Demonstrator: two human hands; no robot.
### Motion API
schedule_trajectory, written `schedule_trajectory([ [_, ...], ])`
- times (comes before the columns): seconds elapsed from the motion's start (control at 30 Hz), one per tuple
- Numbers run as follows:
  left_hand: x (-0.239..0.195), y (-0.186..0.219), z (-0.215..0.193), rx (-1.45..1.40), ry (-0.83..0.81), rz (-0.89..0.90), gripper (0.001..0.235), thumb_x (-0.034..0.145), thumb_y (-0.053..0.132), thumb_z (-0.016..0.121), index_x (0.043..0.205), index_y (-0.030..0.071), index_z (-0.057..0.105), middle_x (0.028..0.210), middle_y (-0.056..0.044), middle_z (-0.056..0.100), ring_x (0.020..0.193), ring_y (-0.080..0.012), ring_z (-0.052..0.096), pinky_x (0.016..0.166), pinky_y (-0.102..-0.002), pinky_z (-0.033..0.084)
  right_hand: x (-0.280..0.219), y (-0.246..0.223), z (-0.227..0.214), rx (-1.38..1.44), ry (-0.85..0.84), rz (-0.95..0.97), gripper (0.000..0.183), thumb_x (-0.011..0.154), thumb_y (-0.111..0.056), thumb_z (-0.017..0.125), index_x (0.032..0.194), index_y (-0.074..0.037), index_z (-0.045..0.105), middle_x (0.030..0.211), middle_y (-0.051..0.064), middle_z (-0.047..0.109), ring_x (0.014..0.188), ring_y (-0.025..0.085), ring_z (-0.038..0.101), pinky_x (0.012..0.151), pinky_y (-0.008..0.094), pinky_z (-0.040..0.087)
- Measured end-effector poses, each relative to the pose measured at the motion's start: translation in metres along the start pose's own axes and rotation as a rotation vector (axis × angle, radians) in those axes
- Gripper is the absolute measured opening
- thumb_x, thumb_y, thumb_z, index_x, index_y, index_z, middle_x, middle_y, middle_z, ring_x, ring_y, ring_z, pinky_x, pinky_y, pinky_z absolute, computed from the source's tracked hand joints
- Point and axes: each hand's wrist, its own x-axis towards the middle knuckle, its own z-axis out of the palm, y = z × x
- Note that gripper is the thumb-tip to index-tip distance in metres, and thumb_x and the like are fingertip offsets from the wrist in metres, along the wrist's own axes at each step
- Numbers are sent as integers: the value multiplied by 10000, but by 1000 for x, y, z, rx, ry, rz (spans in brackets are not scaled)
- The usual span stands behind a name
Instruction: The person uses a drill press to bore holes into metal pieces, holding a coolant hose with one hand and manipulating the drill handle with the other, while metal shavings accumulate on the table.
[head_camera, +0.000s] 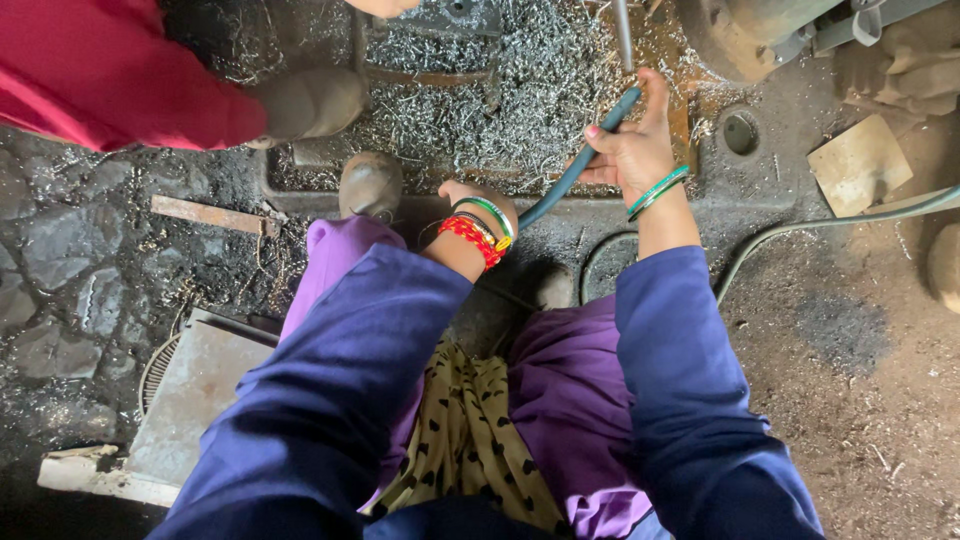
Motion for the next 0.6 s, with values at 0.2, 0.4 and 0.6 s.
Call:
schedule_trajectory([
  [0.2, -11, -4, -1, -8, 28, 29, 426, 921, 331, 706, 1324, 193, 703, 1381, -97, 665, 1257, -357, 630, 1023, -704, 365, 0, -7, 9, -26, -4, 23, 921, 957, 61, 667, 1558, -343, 99, 986, 177, 662, 762, 332, 764, 692, 549, 642],
  [0.4, -16, -10, -2, -1, 10, 16, 412, 941, 354, 673, 1315, 186, 706, 1367, -105, 668, 1250, -356, 628, 1027, -694, 350, 2, -14, 25, -93, 28, 46, 894, 946, 50, 675, 1564, -341, 160, 941, 150, 658, 730, 322, 770, 662, 540, 640],
  [0.6, -12, -15, 4, -21, 39, 2, 429, 935, 364, 660, 1318, 175, 701, 1364, -107, 669, 1247, -356, 633, 1012, -692, 358, 13, -9, 31, -139, 9, 28, 879, 955, 52, 675, 1575, -317, 173, 914, 144, 662, 717, 320, 761, 626, 558, 632],
])
